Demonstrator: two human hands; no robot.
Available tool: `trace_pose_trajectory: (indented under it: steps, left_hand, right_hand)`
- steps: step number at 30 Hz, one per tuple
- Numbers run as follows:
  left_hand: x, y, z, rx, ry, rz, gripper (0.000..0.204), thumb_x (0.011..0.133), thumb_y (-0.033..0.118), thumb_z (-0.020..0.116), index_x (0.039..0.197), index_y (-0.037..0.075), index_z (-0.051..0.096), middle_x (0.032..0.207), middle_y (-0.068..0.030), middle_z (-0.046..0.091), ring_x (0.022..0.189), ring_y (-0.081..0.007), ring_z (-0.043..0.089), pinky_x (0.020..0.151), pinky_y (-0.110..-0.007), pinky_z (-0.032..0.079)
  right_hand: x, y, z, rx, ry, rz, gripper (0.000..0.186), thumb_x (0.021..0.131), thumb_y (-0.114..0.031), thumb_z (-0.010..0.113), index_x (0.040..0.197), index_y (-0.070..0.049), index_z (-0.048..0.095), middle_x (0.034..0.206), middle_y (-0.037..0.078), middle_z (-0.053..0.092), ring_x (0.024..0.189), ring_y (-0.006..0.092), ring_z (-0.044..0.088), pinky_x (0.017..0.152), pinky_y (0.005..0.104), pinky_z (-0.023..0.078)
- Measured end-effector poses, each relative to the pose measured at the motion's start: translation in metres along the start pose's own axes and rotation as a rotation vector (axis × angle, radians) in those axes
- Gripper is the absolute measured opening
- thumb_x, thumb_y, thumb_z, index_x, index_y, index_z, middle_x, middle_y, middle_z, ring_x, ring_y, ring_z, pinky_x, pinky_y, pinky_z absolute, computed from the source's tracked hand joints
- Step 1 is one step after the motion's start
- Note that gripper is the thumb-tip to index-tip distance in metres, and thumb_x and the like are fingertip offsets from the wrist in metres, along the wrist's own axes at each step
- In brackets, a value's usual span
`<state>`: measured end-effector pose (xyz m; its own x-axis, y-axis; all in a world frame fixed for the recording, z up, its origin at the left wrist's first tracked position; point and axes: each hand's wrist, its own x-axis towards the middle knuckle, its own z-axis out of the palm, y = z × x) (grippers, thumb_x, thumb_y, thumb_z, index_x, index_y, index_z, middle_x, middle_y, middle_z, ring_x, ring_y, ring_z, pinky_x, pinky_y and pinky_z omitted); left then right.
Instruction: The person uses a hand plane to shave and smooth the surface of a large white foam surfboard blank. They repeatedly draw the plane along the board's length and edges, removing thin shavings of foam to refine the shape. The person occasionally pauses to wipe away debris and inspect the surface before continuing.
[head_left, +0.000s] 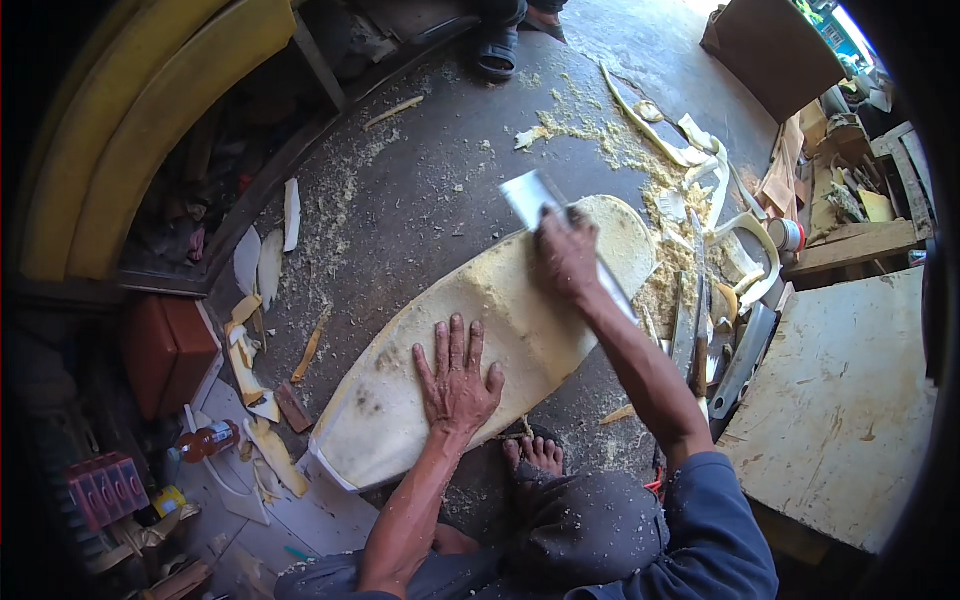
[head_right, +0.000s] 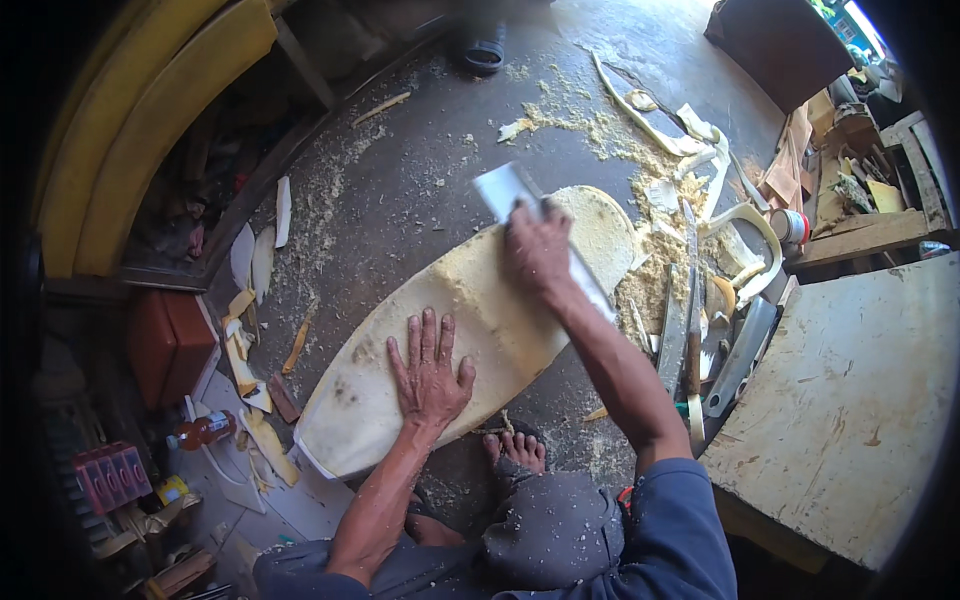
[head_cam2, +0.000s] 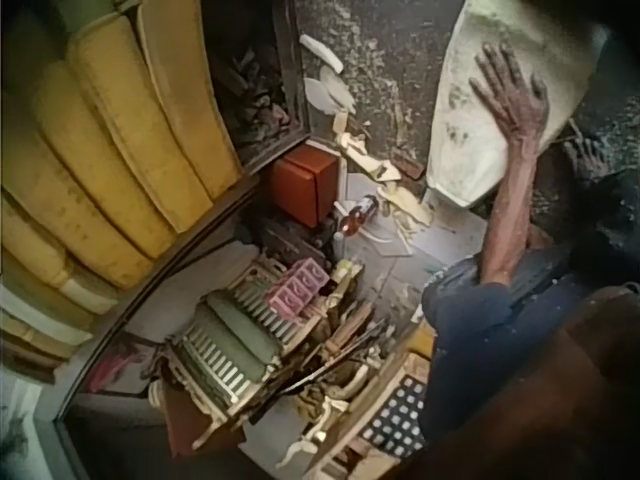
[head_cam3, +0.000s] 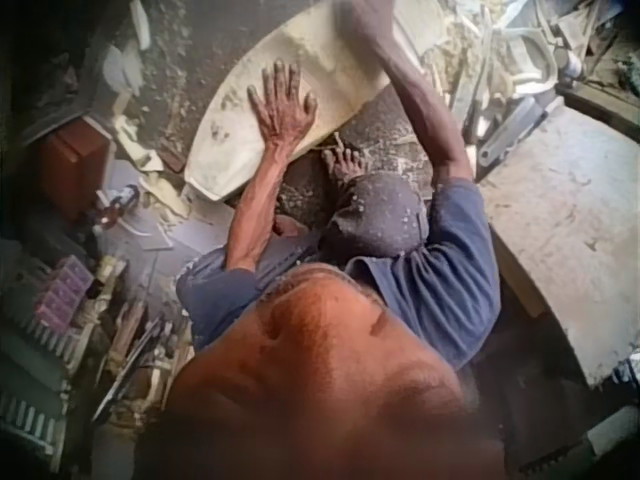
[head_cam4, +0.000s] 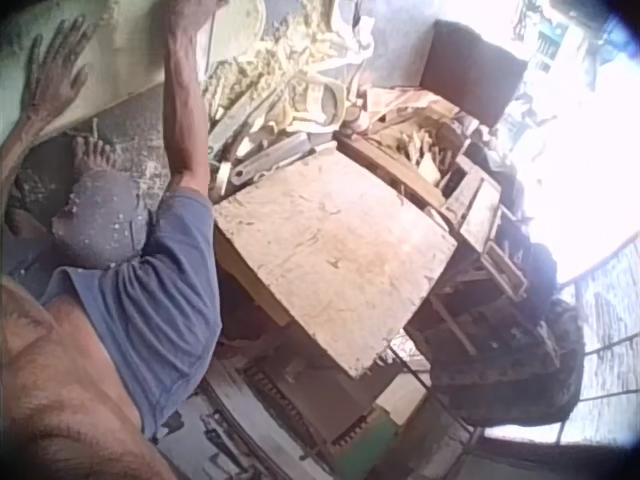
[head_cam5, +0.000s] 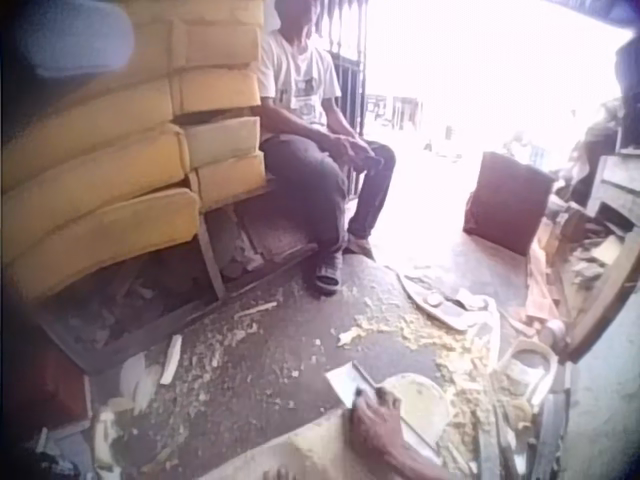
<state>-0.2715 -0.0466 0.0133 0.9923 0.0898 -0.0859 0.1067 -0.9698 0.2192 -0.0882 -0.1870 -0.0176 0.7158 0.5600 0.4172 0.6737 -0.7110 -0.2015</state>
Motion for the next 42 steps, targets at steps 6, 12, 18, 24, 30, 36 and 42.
trace_pose_trajectory:
  steps: [6, 12, 18, 24, 30, 36, 42]
  left_hand:
    - [0.001, 0.0, 0.003, -0.013, 0.007, -0.031, 0.074, 0.099, 0.046, 0.047, 0.164, 0.016, 0.032, 0.172, -0.014, 0.024, 0.159, -0.0349, 0.021, 0.125, -0.067, 0.003]
    - [0.001, 0.004, 0.005, 0.015, 0.021, 0.005, 0.073, 0.098, 0.045, 0.047, 0.164, 0.016, 0.033, 0.172, -0.0144, 0.023, 0.159, -0.0348, 0.02, 0.125, -0.067, 0.004]
    - [-0.002, -0.005, -0.001, 0.014, 0.012, 0.018, 0.071, 0.099, 0.045, 0.046, 0.163, 0.015, 0.034, 0.171, -0.0149, 0.025, 0.158, -0.0356, 0.021, 0.125, -0.067, 0.005]
    - [0.006, 0.0, 0.005, 0.038, 0.041, 0.006, 0.073, 0.1, 0.045, 0.047, 0.164, 0.016, 0.031, 0.172, -0.0153, 0.024, 0.158, -0.0358, 0.021, 0.124, -0.068, 0.005]
    - [0.004, 0.008, 0.003, 0.017, 0.008, 0.043, 0.073, 0.1, 0.046, 0.045, 0.165, 0.015, 0.03, 0.172, -0.0163, 0.023, 0.158, -0.0362, 0.021, 0.125, -0.068, 0.004]
    - [-0.001, -0.007, 0.003, 0.026, -0.007, 0.011, 0.074, 0.1, 0.046, 0.043, 0.165, 0.014, 0.028, 0.172, -0.0159, 0.022, 0.16, -0.0357, 0.017, 0.125, -0.067, 0.001]
    - [0.002, 0.002, 0.005, 0.057, -0.012, -0.004, 0.074, 0.1, 0.047, 0.043, 0.165, 0.013, 0.029, 0.173, -0.0155, 0.021, 0.16, -0.0354, 0.016, 0.125, -0.067, 0.001]
  right_hand:
    - [-0.001, -0.004, -0.002, -0.051, -0.054, 0.105, 0.027, 0.094, -0.018, 0.059, 0.115, 0.0, 0.06, 0.143, 0.023, 0.058, 0.134, 0.048, 0.047, 0.108, 0.0643, 0.037]
    - [0.01, 0.073, -0.045, -0.151, -0.071, 0.405, 0.031, 0.094, -0.017, 0.058, 0.116, 0.003, 0.062, 0.141, 0.023, 0.061, 0.125, 0.0493, 0.051, 0.103, 0.0591, 0.04]
    - [0.003, 0.071, -0.053, -0.009, -0.143, 0.339, 0.032, 0.101, -0.024, 0.051, 0.113, 0.004, 0.062, 0.134, 0.026, 0.064, 0.122, 0.0452, 0.054, 0.103, 0.0546, 0.043]
    - [-0.041, 0.014, -0.015, -0.09, 0.005, 0.091, 0.027, 0.098, -0.02, 0.059, 0.112, 0.002, 0.061, 0.138, 0.025, 0.062, 0.128, 0.0505, 0.05, 0.104, 0.0589, 0.041]
    - [-0.008, 0.134, -0.064, -0.155, -0.198, 0.51, 0.028, 0.097, -0.019, 0.057, 0.119, -0.002, 0.059, 0.134, 0.026, 0.063, 0.115, 0.0393, 0.056, 0.098, 0.0522, 0.041]
    - [-0.059, -0.002, -0.028, 0.055, -0.164, -0.037, 0.026, 0.1, -0.019, 0.059, 0.126, -0.012, 0.058, 0.146, 0.016, 0.059, 0.135, 0.0444, 0.048, 0.111, 0.0608, 0.037]
    - [-0.055, 0.05, -0.003, -0.207, -0.022, 0.17, 0.026, 0.101, -0.023, 0.057, 0.12, -0.006, 0.062, 0.143, 0.017, 0.061, 0.13, 0.041, 0.051, 0.105, 0.0555, 0.042]
